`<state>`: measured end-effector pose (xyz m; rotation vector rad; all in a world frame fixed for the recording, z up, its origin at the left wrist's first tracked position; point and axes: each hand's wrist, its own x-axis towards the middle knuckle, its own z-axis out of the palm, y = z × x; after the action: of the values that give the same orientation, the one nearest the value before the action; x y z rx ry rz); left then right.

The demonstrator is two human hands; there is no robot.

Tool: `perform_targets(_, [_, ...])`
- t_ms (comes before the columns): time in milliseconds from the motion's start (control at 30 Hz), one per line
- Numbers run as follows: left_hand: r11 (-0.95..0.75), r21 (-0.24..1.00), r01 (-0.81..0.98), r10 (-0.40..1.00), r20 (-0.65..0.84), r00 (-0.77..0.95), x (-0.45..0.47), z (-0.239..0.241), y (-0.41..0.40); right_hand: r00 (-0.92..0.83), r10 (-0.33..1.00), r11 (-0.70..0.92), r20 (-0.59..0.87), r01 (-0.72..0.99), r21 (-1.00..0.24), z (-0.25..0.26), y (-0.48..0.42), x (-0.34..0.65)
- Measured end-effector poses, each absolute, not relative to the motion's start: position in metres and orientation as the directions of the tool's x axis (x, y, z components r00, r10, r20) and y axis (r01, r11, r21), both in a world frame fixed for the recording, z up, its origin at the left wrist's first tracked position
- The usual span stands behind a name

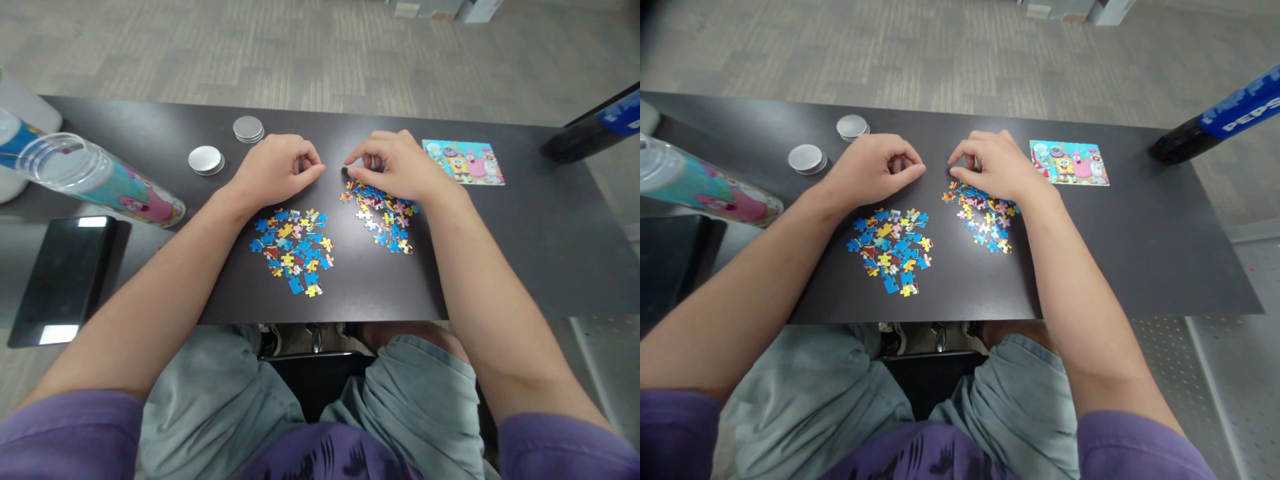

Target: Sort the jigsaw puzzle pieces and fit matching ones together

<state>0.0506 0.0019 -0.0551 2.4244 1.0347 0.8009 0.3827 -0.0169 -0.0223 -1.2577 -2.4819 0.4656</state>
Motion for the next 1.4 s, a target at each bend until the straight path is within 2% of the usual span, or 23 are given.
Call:
perform_targets(367, [-0.638, 0.582, 0.505, 0.751, 0.323, 0.576, 0.051, -0.051, -0.002, -0.537, 0.829, 0.552, 0.152, 0.746, -0.373, -0.023, -0.021, 0.38])
perform_targets(800, [-0.645, 0.502, 0.576, 0.752, 0.283, 0.596, 0.056, -0.042, -0.007, -0.572, 0.8, 0.597, 0.184, 0.726, -0.341, -0.028, -0.025, 0.374])
perform_targets(967, [-0.649, 0.499, 0.574, 0.749, 0.289, 0.596, 0.054, -0.043, -0.007, -0.602, 0.787, 0.608, 0.134, 0.72, -0.335, -0.029, -0.027, 0.375])
perform_targets(1233, [-0.665, 0.481, 0.572, 0.737, 0.293, 0.61, 0.053, -0.044, -0.007, -0.507, 0.83, 0.557, 0.232, 0.752, -0.351, -0.023, -0.02, 0.399])
perform_targets(1400, [-0.658, 0.516, 0.549, 0.738, 0.295, 0.607, 0.053, -0.05, -0.003, -0.412, 0.871, 0.485, 0.266, 0.808, -0.335, -0.023, -0.019, 0.409])
